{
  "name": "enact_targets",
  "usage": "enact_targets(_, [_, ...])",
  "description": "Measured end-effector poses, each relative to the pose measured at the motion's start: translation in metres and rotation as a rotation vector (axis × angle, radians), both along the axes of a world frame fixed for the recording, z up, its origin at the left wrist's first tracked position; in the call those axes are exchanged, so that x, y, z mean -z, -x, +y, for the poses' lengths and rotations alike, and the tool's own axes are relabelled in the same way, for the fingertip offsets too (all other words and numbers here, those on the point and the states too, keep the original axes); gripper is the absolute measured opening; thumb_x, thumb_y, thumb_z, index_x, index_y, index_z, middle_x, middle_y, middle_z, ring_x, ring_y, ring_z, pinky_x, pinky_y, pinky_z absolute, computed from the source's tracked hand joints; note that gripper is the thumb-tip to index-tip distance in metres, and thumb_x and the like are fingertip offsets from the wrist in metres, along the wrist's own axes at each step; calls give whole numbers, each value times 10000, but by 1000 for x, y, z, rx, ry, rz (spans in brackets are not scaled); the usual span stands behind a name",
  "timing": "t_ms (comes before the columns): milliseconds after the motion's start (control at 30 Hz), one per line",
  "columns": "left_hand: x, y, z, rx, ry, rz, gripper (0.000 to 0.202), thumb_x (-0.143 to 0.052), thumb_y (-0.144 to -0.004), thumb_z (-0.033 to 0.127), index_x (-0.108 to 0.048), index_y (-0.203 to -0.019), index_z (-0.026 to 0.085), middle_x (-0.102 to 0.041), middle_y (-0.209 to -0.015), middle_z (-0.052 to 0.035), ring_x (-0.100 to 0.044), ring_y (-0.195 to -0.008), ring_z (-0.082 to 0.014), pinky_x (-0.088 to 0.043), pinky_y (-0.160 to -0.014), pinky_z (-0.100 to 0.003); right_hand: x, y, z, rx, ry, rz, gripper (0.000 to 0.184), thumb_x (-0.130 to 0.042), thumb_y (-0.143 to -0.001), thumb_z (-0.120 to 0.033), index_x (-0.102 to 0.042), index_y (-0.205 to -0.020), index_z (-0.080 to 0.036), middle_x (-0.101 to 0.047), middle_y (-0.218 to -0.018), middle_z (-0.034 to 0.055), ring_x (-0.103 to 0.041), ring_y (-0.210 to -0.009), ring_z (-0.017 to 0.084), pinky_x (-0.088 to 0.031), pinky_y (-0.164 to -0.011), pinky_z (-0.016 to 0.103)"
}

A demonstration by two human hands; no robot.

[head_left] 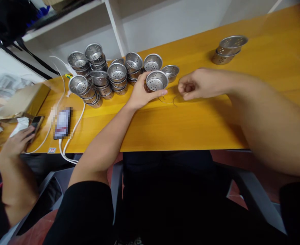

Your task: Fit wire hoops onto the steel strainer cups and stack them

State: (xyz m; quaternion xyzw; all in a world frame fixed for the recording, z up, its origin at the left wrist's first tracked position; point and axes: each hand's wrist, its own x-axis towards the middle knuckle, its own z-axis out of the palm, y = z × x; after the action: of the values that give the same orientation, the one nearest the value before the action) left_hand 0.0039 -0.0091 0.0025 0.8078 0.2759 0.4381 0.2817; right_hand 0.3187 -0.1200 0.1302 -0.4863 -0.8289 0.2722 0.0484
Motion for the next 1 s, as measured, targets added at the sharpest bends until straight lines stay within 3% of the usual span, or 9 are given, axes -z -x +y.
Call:
enact_targets(100, [2,-3,-2,11,101,-28,1257,-1119,-741,1049,-735,-1653,273,-810,-1610,-177,-811,-1575,-433,-623,-1465,-747,4,-9,5,78,102,277,291,-882,-935,-299,-805,-1211,-247,-893,-1160,108,-794,-1060,309,-651,-985,475])
enact_targets(167, [4,-4,-3,-3,122,-32,1274,-1116,-711,1070,-735,-1625,268,-821,-1589,-190,-827,-1541,-438,-657,-1432,-738,7,-14,8,105,144,402,375,-930,-930,-316,-833,-1287,-251,-912,-1226,125,-827,-1119,333,-687,-1023,499])
enact_targets(367, [12,-4,4,7,108,-10,1269,-1029,-789,1116,-675,-1667,272,-798,-1607,-174,-828,-1560,-418,-662,-1427,-700,10,-21,13,105,57,368,213,-874,-1078,-273,-874,-1282,-212,-914,-1112,129,-853,-1028,311,-678,-1087,518])
enact_targets(533, [14,-2,1,32,74,16,1199,-984,-897,1069,-646,-1717,261,-785,-1608,-193,-805,-1599,-438,-665,-1416,-724,6,-14,15,136,26,117,123,-787,-1103,-151,-848,-1204,-185,-911,-1123,143,-805,-967,276,-627,-989,459])
enact_targets(667, [6,-1,-8,48,96,7,1226,-1050,-802,1080,-692,-1647,267,-820,-1592,-191,-857,-1513,-423,-709,-1370,-693,-1,-28,19,159,-75,-162,57,-863,-1076,-196,-827,-1107,-228,-917,-1106,129,-803,-936,296,-585,-890,444])
enact_targets(767, [0,-3,-13,73,115,-4,1256,-1066,-749,1102,-711,-1613,262,-833,-1586,-188,-870,-1495,-418,-720,-1358,-690,1,-43,25,131,-1,-309,82,-884,-1073,-286,-848,-1009,-249,-896,-971,93,-766,-844,301,-540,-783,431])
enact_targets(900, [-2,-6,-16,63,148,-1,1199,-1055,-786,1089,-738,-1589,258,-851,-1557,-176,-882,-1472,-406,-717,-1361,-697,10,-45,31,129,180,-341,223,-771,-1076,-197,-848,-872,-242,-846,-825,73,-725,-763,269,-502,-723,406])
enact_targets(1000, [0,-6,-16,61,128,-15,1247,-1064,-735,1112,-736,-1579,255,-861,-1551,-177,-892,-1456,-415,-728,-1343,-710,12,-36,30,150,162,-368,200,-794,-1060,-195,-844,-870,-230,-845,-836,81,-723,-768,266,-505,-748,412])
